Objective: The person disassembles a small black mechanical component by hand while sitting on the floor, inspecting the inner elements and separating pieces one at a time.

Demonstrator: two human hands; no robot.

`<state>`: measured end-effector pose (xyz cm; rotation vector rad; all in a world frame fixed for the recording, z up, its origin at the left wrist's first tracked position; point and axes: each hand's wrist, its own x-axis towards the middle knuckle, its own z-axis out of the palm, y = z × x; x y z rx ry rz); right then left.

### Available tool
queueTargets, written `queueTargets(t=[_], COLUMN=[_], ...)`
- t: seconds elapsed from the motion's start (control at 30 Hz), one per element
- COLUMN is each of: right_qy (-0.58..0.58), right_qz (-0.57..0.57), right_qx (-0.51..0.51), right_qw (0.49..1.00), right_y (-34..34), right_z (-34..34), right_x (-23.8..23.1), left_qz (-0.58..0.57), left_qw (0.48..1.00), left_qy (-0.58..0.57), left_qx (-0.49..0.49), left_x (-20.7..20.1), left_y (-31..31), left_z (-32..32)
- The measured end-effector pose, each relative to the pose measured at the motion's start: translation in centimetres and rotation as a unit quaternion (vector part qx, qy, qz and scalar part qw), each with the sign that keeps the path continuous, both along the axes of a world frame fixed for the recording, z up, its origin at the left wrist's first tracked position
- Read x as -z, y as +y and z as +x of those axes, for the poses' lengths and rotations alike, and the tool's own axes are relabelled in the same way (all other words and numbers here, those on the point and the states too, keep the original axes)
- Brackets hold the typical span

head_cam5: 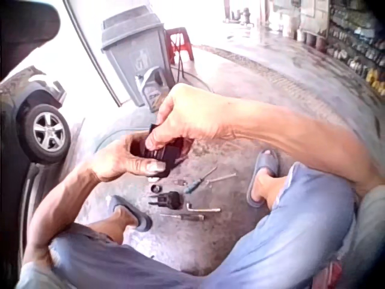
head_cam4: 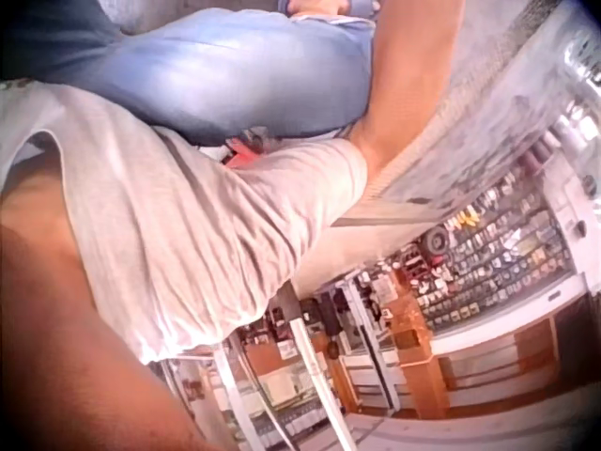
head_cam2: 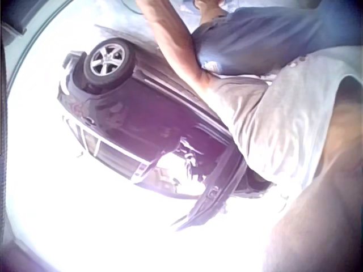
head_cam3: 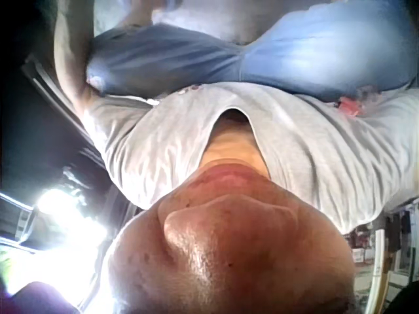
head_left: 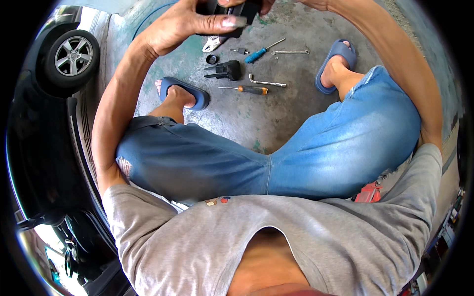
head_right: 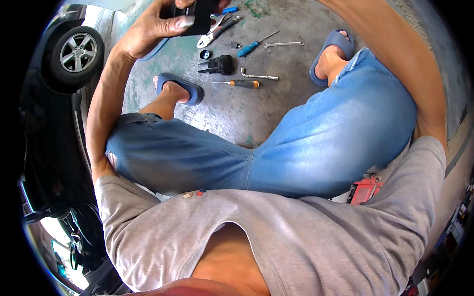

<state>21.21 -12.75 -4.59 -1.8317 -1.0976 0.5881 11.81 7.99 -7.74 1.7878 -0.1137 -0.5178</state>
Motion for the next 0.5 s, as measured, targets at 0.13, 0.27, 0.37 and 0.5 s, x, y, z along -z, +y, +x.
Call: queueTargets(t=[0.13, 0.27, 0.37, 0.5], right_qy=[0.054, 0.010, -0.058, -0.087], right_qz=[0.097, 0.135, 0.157, 0.084], right_qx=[-0.020, -0.007, 0.010, 0.050], right_qw=[0.994, 0.991, 0.986, 0.991], right_y=[1.2, 1.6, 0.5, 0.3], right_z=[0.0, 0.3, -0.1, -1.6], right_x=[0.3, 0.4, -1.3, -3.4], left_qz=[0.026, 0.089, 0.073, 0.042], left_qw=[0.996, 0.986, 0.976, 0.952], left_qy=[-0.058, -0.110, -0.126, -0.141], left_qx=[-0.057, -0.094, -0.162, -0.269], left_x=[-1.9, -3.7, -4.4, -4.7], left_y=[0.0, -0.3, -0.5, 0.0], left_z=[-0.9, -2.4, -4.1, -5.5])
